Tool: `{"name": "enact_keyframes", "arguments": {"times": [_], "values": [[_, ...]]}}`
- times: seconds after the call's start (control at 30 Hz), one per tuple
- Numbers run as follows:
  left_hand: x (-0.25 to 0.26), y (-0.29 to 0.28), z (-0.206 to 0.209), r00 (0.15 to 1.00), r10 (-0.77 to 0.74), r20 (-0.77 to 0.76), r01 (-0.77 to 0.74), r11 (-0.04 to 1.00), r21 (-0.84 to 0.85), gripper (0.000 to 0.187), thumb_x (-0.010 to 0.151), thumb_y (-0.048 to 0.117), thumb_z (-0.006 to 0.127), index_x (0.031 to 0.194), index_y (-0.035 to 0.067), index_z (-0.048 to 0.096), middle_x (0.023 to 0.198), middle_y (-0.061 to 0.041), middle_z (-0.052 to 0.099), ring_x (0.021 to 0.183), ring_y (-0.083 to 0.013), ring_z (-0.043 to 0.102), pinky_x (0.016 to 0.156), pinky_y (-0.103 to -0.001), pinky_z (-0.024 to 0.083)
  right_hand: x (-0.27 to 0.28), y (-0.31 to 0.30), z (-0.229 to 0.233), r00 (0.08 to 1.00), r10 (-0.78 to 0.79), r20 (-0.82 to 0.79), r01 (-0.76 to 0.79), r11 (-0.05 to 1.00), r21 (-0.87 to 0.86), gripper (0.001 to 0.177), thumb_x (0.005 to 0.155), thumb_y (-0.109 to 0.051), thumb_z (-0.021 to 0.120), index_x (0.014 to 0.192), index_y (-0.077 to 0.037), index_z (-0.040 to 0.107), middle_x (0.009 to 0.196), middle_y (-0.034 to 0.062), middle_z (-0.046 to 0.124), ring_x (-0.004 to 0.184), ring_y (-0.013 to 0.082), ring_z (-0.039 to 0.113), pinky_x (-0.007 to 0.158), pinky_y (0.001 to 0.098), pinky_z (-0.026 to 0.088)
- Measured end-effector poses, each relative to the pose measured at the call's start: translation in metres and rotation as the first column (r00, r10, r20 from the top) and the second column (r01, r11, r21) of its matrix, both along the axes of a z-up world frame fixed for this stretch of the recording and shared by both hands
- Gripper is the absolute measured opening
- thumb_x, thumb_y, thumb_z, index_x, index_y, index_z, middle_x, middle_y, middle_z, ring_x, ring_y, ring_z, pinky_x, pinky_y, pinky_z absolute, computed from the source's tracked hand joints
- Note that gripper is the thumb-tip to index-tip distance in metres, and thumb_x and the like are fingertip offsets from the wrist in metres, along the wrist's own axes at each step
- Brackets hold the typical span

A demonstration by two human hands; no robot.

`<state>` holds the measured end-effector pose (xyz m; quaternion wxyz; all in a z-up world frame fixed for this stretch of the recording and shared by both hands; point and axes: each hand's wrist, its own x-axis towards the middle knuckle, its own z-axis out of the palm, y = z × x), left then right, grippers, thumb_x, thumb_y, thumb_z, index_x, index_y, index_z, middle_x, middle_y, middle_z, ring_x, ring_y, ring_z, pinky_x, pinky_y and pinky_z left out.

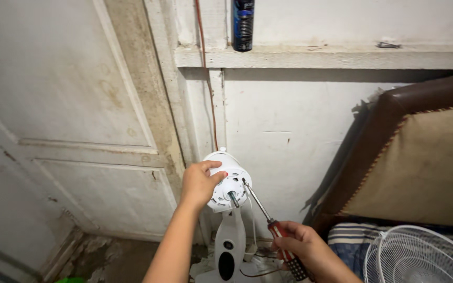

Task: The person uses a screwdriver to tighten a screw on the back of a standing fan motor housing, then wipes the housing with a cloth, and continues to adjust the screw.

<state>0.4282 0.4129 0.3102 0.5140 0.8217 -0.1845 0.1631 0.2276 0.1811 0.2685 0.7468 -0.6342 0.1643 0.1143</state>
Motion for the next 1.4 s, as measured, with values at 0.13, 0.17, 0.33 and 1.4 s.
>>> {"name": "enact_keyframes", "arguments": {"times": [0.13,0.17,0.33,1.4], "values": [[-0.005,-0.001,0.009,0.971,0.065,-0.230,-0.047,0.996,0.082,0.028,0.075,0.019,0.088,0.101,0.010,0.082,0.074,-0.016,0.066,0.065,-0.0200,0.057,0.061,-0.035,0.048,0.009,-0.003,-0.001,0.998,0.046,-0.037,-0.046,0.999,-0.024,0.038,0.089,-0.014,0.071,0.126,-0.002,0.069,0.085,0.0100,0.072,0.069,0.0166,0.063,0.059,0.0330,0.055],[-0.006,-0.001,0.009,0.975,0.059,-0.213,-0.051,0.998,0.043,0.028,0.074,0.017,0.088,0.100,0.009,0.082,0.074,-0.015,0.067,0.065,-0.0190,0.058,0.061,-0.034,0.049,0.011,-0.004,-0.001,0.998,0.054,-0.023,-0.054,0.998,-0.009,0.038,0.089,-0.013,0.070,0.125,-0.001,0.068,0.085,0.0104,0.072,0.069,0.0169,0.063,0.059,0.0331,0.055],[-0.005,-0.002,0.006,0.979,-0.064,-0.194,0.018,0.974,-0.228,0.022,0.074,0.012,0.085,0.094,0.004,0.080,0.077,-0.005,0.075,0.068,-0.0092,0.067,0.062,-0.027,0.054,0.014,-0.004,0.000,0.994,0.091,0.064,-0.091,0.996,-0.004,0.035,0.089,-0.010,0.067,0.121,0.003,0.069,0.089,0.0083,0.070,0.072,0.0148,0.064,0.062,0.0300,0.055],[-0.009,-0.013,0.011,0.978,-0.043,-0.203,0.012,0.988,-0.154,0.022,0.081,0.014,0.080,0.099,0.003,0.078,0.100,-0.014,0.078,0.102,-0.0226,0.076,0.089,-0.032,0.057,0.009,0.045,0.063,0.999,0.003,-0.053,0.006,0.985,0.171,0.040,0.098,-0.028,0.057,0.121,0.003,0.069,0.074,0.0112,0.066,0.052,0.0182,0.062,0.045,0.0329,0.051]]}}
